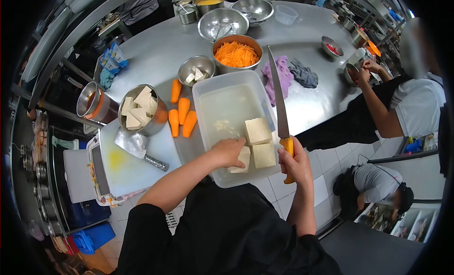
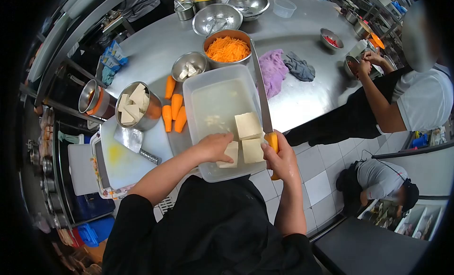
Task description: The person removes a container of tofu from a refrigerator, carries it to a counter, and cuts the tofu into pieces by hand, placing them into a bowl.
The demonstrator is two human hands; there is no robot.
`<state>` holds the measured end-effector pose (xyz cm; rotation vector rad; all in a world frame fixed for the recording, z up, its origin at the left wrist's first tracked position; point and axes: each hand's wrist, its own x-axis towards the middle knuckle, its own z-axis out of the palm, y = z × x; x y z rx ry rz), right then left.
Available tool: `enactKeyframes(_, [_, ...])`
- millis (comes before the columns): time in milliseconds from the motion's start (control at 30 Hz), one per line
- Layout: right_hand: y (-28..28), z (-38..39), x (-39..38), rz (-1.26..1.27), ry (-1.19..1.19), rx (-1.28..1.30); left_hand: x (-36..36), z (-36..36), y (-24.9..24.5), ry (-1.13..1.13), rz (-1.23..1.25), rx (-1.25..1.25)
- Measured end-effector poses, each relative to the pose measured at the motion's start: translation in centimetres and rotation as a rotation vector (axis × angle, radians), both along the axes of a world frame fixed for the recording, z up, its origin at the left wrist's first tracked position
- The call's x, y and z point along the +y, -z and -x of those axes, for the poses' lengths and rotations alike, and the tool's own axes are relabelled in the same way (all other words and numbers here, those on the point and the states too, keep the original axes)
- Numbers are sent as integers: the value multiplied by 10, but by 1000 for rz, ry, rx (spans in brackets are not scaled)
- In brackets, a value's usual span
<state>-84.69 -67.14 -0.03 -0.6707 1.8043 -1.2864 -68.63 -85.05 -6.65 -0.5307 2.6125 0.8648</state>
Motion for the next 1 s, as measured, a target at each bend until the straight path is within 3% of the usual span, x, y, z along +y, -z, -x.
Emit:
enactKeyframes(167, [-1,-3,0,-21,-23,-15,-8,-1,10,27,-58,-32])
enactKeyframes(267, [-3,-6,0,-31,-25,1,-15,-9,-2,-30,-77,74])
enactKeyframes(333, [1,-10,1,9,-5,-23,-24,-10,-12,-255,-120,200])
enactKeyframes(367, [2,-12,1,45,10,-45,-31,-11,-14,-248,-114,206])
enactKeyframes(467, [2,-20,0,73,30,-39,-48,-5,-13,-607,-656,706])
enactKeyframes(500, [-2,-24,0,89,35,-61,-53,-2,-12,-596,-647,720])
enactKeyframes(567, [-4,-29,0,97,15,-80,-63,2,-14,-815,-1327,924])
enactKeyframes(600, [-7,-32,0,95,-7,-72,-71,4,-10,-791,-1531,947])
enactKeyframes(633, [-8,-34,1,99,-31,-89,-73,5,-9,-782,-1522,960])
enactKeyframes(733, [-21,-43,1,61,-118,-76,-70,18,-13,-1100,-1705,1080])
enactKeyframes(833, [-38,-52,0,-30,-187,-15,-72,21,-10,-957,-1770,1127])
enactKeyframes(1000, [-42,-57,-5,-60,-268,16,-73,26,-2,-910,-1767,1101])
